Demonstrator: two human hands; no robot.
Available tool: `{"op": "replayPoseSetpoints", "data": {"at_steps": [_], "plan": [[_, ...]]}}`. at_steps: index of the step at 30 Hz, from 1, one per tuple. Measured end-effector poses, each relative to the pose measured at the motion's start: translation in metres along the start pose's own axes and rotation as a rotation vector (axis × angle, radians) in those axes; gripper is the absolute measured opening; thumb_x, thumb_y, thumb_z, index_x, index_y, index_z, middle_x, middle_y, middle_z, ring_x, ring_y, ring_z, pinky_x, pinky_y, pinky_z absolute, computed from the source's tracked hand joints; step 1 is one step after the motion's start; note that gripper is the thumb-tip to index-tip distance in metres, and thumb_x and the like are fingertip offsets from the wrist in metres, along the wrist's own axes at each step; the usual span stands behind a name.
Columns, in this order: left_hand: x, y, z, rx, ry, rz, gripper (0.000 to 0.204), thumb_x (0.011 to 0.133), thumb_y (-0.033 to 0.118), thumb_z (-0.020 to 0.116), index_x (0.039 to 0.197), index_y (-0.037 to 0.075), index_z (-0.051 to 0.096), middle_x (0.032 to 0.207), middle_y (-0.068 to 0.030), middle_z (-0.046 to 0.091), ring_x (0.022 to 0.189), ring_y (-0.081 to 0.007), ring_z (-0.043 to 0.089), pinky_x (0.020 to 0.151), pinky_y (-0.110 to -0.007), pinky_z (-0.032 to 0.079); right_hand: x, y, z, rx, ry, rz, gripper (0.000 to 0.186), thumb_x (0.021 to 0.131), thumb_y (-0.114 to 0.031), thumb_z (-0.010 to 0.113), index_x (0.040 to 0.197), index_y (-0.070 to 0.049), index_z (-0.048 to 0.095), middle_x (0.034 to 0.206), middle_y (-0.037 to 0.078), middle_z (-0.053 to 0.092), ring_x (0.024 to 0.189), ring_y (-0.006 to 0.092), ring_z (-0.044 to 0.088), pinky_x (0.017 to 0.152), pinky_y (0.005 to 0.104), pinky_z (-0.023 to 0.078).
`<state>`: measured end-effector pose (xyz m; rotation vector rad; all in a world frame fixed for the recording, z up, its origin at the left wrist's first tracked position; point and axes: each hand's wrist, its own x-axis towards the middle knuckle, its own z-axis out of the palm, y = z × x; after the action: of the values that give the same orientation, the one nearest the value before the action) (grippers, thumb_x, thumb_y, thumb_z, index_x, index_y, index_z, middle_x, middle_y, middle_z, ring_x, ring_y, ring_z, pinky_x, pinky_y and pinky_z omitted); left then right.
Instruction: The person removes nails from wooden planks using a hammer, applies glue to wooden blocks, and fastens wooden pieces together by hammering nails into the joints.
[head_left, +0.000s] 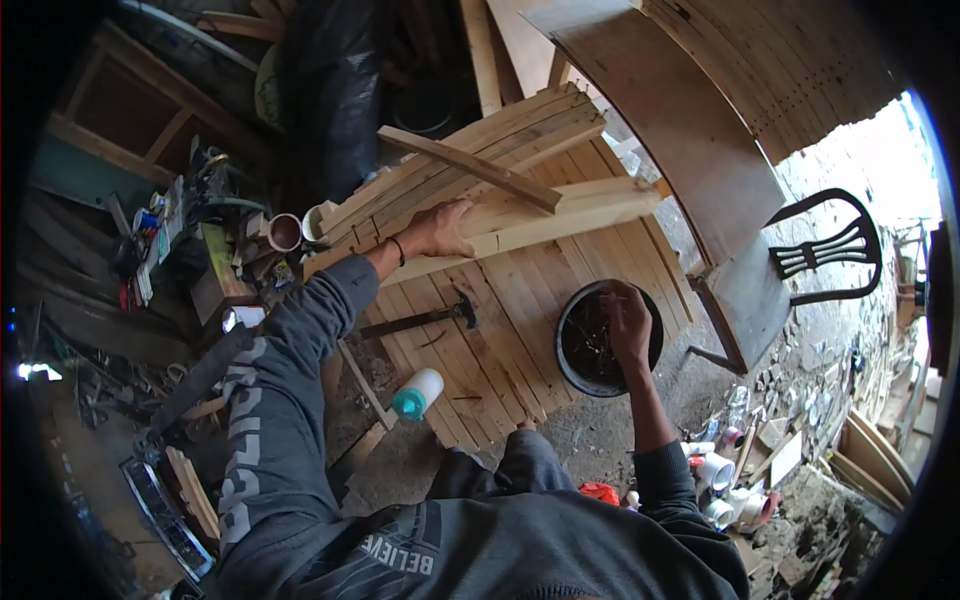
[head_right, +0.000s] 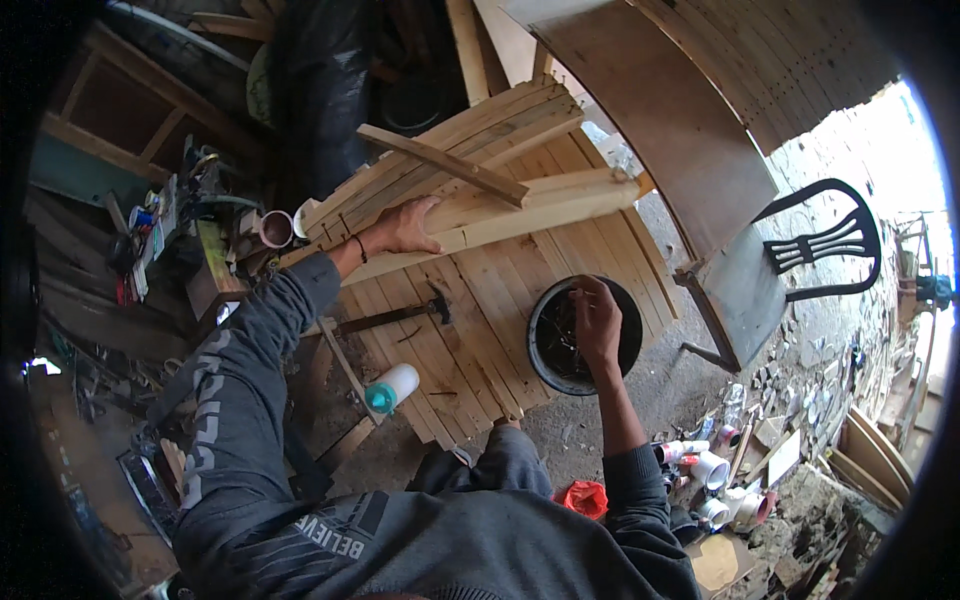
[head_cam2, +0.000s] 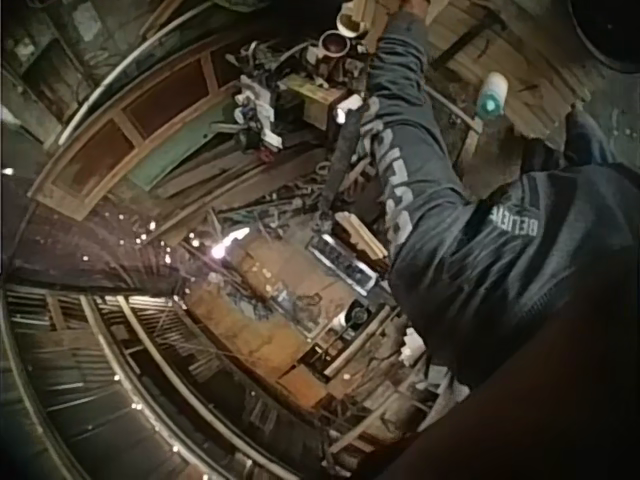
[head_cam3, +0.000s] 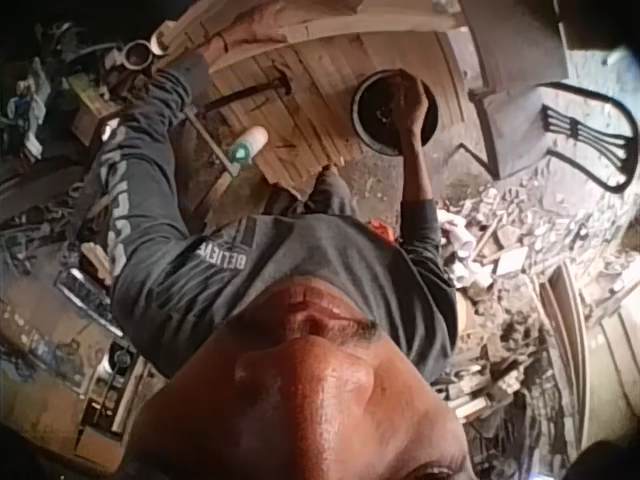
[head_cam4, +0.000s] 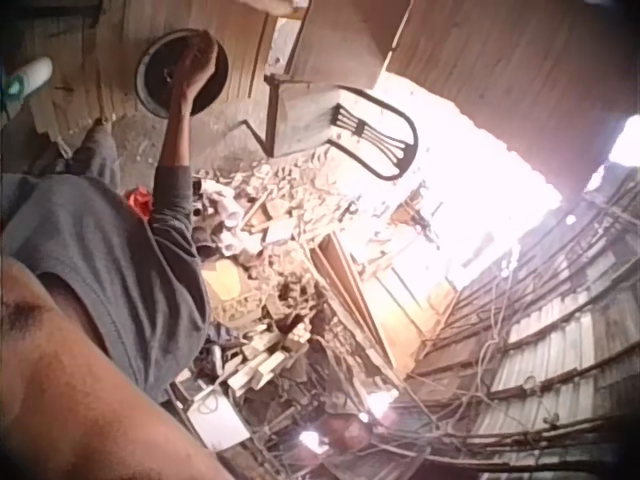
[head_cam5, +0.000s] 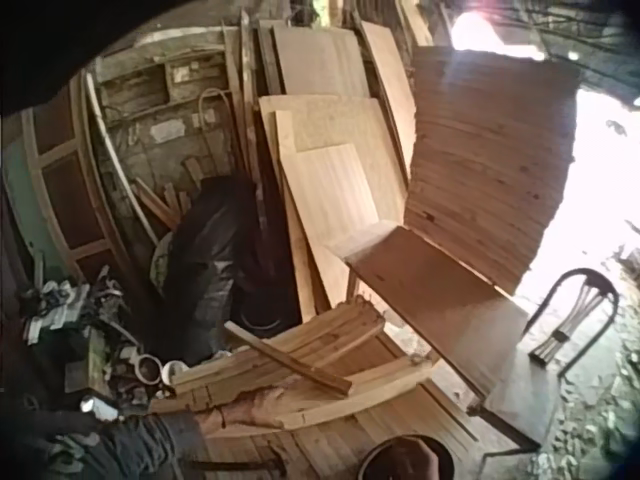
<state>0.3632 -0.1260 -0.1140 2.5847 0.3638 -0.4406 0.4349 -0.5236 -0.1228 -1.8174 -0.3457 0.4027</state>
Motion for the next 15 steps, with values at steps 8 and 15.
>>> {"op": "replayPoseSetpoints", "data": {"at_steps": [8,15], "plan": [[-0.161,0.070,-0.058,0.011,0.015,0.177,0.089,0.063,0.038,0.087,0.138,0.005,0.050,0.133,-0.0189,0.059,0.124,-0.0370,0.057,0.103,-0.045,0.048,-0.053,-0.130,0.013,-0.642,-0.052,-0.560,0.069,0.079,-0.010,0.078,0.142,-0.010,0.051,0.148,0.016,0.047,0.136,0.0383,0.045,0.112,0.0463,0.040],[-0.412,0.068,-0.034,-0.069,0.335,0.107,0.090,0.065,0.033,0.087,0.140,0.003,0.047,0.133,-0.0194,0.058,0.120,-0.0368,0.058,0.101,-0.047,0.048,-0.171,-0.212,0.064,-0.459,0.121,-0.833,0.038,0.091,-0.004,0.064,0.130,-0.003,0.060,0.128,0.016,0.064,0.120,0.0341,0.060,0.107,0.0420,0.045]]}}
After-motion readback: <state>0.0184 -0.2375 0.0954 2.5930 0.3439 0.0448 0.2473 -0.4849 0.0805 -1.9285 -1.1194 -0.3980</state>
